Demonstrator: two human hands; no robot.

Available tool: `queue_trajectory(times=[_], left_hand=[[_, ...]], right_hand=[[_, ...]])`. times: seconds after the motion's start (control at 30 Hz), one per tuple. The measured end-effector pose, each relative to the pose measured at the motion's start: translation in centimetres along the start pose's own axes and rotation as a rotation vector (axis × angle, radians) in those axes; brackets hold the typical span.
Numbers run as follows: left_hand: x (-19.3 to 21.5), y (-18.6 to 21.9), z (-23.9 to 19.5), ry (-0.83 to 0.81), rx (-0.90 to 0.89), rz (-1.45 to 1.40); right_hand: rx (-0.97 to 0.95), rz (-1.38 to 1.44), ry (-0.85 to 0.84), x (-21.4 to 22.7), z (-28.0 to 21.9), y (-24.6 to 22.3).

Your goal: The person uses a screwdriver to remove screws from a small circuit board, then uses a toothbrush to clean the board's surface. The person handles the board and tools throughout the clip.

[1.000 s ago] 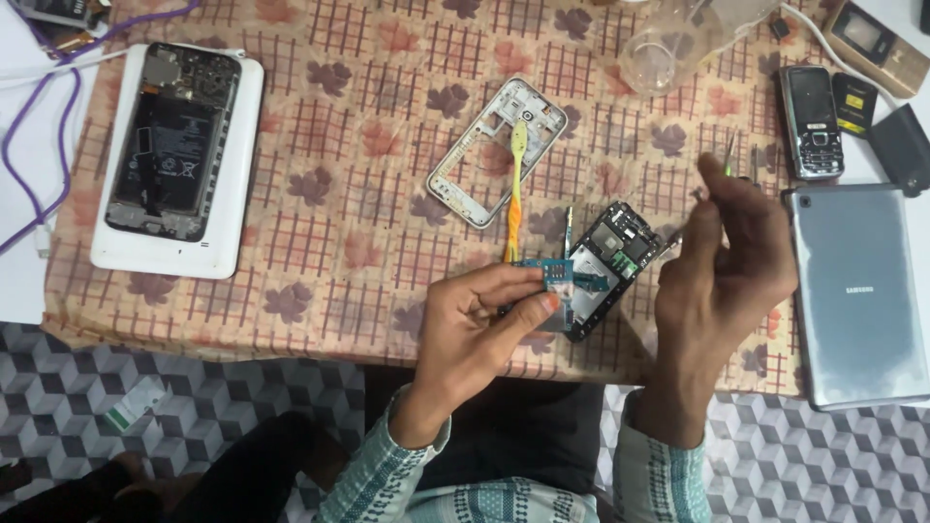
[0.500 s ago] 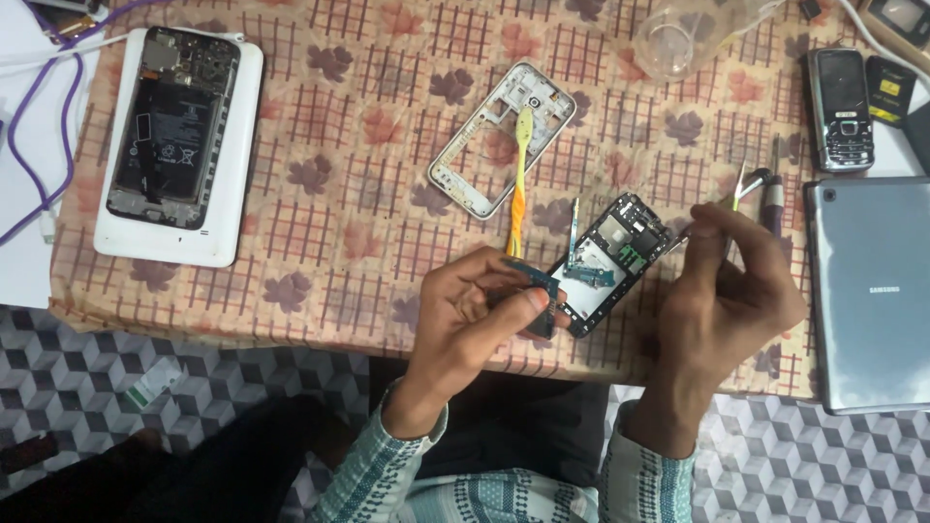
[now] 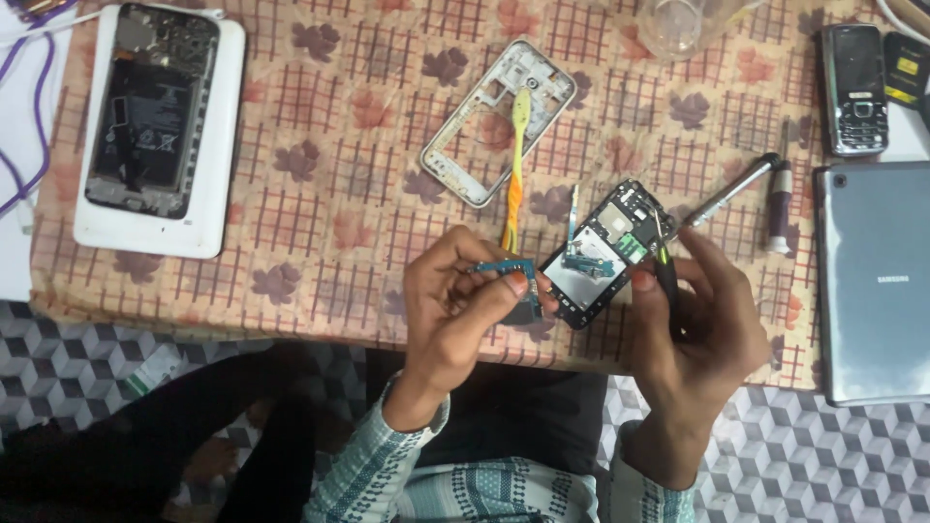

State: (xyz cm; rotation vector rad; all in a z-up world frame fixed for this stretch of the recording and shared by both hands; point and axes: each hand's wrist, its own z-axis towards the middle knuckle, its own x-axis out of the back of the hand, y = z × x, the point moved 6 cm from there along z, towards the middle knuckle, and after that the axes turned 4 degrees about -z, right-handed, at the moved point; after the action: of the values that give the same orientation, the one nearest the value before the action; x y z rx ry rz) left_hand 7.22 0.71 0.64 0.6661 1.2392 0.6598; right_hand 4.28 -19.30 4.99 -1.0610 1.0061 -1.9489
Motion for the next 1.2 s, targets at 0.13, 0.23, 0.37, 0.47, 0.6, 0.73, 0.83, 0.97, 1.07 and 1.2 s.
queue_trajectory(times=[0.13, 0.23, 0.37, 0.47, 0.6, 0.73, 0.83, 0.97, 1.07, 1.2], left_hand=[[-0.1, 0.4, -0.6, -0.014, 0.008, -0.091], [0.2, 0.3, -0.9, 0.036, 0.135, -0.005], [0.2, 0.3, -0.7, 0.038, 0.127, -0.041], [0.1, -0.1, -0.2, 0.02, 0.091, -0.034], [0.2, -0.4, -0.1, 0.01, 0.052, -0.002], [0.5, 0.1, -0.6, 0.015, 0.006, -0.302], [1.0, 0.2, -0.8, 0.069, 0.064, -0.491], [1.1, 0.4, -0.9, 0.0, 0.072, -0.589], [1.3, 0.1, -1.2, 0.018, 0.067, -0.421], [-0.2, 1.0, -1.0, -0.018, -0.088, -0.068]], right_hand=[[0.06, 0.179, 0.014, -0.1, -1.4, 1.4], [0.046, 0.181, -0.007, -0.2, -1.8, 2.5], [0.049, 0.191, -0.037, -0.4, -1.9, 3.2], [0.09, 0.18, -0.011, -0.3, -1.9, 2.5], [-0.114, 0.379, 0.238, 0.9, -1.3, 3.0], [-0.135, 0.56, 0.22, 1.0, -0.6, 2.9], [-0.108, 0.483, 0.159, 0.8, -0.5, 3.1], [-0.072, 0.473, 0.149, 0.8, -1.1, 3.5], [-0.068, 0.482, 0.197, 1.1, -1.5, 3.8], [-0.111, 0.217, 0.141, 1.2, -1.4, 3.5]])
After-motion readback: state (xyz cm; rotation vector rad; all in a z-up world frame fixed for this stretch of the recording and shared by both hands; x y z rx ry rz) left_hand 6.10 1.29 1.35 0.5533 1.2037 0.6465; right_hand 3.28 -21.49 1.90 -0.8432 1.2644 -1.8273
